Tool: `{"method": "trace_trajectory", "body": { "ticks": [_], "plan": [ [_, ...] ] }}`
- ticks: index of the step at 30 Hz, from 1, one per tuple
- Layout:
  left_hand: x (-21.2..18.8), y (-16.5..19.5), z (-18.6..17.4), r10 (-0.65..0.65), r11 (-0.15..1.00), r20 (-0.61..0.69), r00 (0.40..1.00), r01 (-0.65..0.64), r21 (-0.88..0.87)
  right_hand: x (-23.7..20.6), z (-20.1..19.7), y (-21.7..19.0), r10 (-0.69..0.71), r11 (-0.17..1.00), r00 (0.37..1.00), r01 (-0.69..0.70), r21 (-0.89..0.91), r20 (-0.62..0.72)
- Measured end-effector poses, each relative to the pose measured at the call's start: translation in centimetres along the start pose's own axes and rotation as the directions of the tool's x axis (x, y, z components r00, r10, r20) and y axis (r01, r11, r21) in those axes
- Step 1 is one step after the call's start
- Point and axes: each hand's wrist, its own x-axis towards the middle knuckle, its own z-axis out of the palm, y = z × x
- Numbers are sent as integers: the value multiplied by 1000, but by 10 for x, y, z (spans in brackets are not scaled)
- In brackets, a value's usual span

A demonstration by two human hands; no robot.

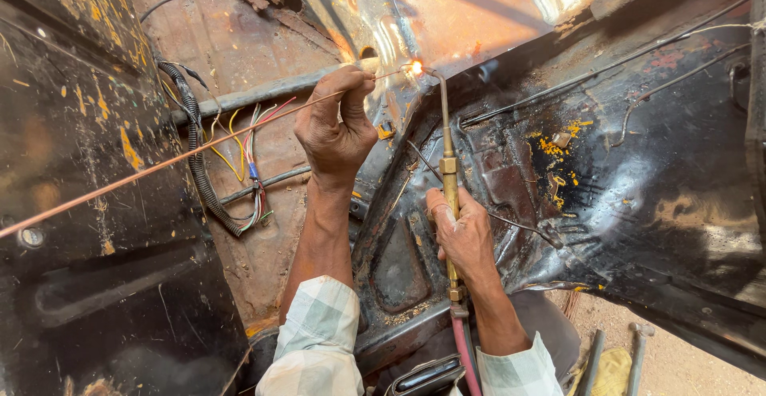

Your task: The person sits on the ground beside a vehicle body panel and gas-welds a copper filler rod onto the panel with a torch, then uses a hammer to strike and shape the welded area, and resumes welding with the torch and rod.

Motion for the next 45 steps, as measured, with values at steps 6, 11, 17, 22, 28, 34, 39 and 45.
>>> {"method": "trace_trajectory", "body": {
  "ticks": [6, 11, 17, 22, 28, 34, 39, 45],
  "plan": [
    [-1, -2, 0, -9, 1000, 6, 1000, 9, -2, 0, -1, 0, 29, 998, 1000, -29, 57, 4],
    [-1, -3, 0, -11, 1000, -1, 1000, 11, 8, 1, -1, 2, -17, 998, 999, 15, 65, 28],
    [0, -1, -1, -16, 1000, 11, 1000, 16, -5, 1, -1, 1, -8, 998, 1000, 6, 70, 30],
    [1, -1, -1, -27, 1000, 22, 999, 28, -10, 0, -2, -1, 8, 998, 1000, -9, 55, 19],
    [0, -1, -1, -30, 999, 21, 999, 30, -13, 0, -1, -2, -4, 999, 1000, 3, 45, 25],
    [0, 0, -1, -30, 1000, 26, 999, 30, -6, 1, -1, 0, 2, 999, 1000, -3, 41, 19],
    [1, 1, -1, -24, 1000, 30, 999, 24, -3, 2, -1, 0, -1, 999, 1000, 0, 41, 22],
    [2, 1, -1, -43, 999, 47, 998, 44, -12, 2, -1, -1, 7, 997, 1000, -9, 80, 26]
  ]
}}
